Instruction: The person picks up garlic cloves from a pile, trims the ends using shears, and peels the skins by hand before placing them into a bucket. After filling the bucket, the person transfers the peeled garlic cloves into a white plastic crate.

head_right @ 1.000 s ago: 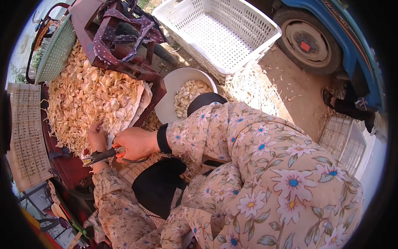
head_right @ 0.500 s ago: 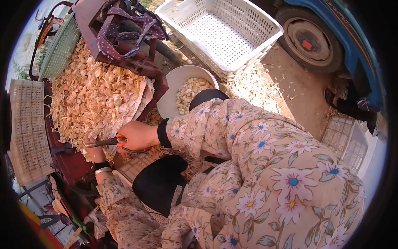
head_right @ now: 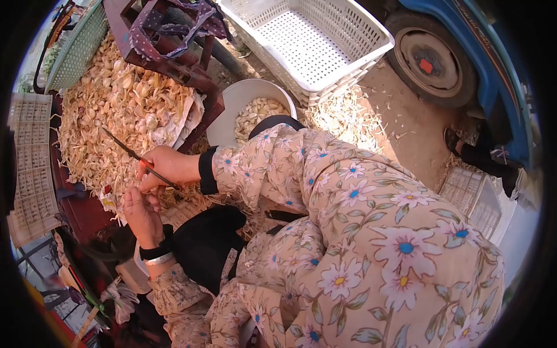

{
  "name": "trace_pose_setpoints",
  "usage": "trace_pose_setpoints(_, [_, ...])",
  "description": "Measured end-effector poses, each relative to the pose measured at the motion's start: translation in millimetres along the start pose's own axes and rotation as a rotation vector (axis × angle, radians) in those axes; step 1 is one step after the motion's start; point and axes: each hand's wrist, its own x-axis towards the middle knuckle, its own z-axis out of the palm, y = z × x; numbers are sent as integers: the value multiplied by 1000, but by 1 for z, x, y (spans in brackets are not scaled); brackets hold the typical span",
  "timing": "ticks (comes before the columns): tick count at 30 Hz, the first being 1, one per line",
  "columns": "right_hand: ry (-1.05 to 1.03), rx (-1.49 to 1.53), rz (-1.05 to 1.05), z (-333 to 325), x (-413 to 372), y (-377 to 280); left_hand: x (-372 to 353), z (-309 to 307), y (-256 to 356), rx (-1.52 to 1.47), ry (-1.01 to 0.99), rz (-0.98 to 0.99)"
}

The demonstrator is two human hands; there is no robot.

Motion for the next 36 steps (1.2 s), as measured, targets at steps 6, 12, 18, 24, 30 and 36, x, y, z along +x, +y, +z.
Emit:
trace_pose_setpoints(6, [-103, 45, 78, -2, 3, -1, -9, 8, 2, -153, 111, -60])
trace_pose_setpoints(12, [-65, -509, -271, -4, -4, 4, -13, 8, -2, -113, 163, -78])
trace_pose_setpoints(18, [-227, 50, 128, -3, -8, -9, -22, -5, 4, -224, 67, -112])
trace_pose_setpoints(24, [-156, 151, 129, 4, -12, -19, -15, -34, -6, -535, 85, -255])
trace_pose_setpoints(30, [-128, -648, -599, 13, -8, 9, -15, -13, -14, -690, 163, -385])
trace_pose_setpoints(36, [-102, -687, -581, 16, -10, 9, -17, -13, -17, -772, 316, -436])
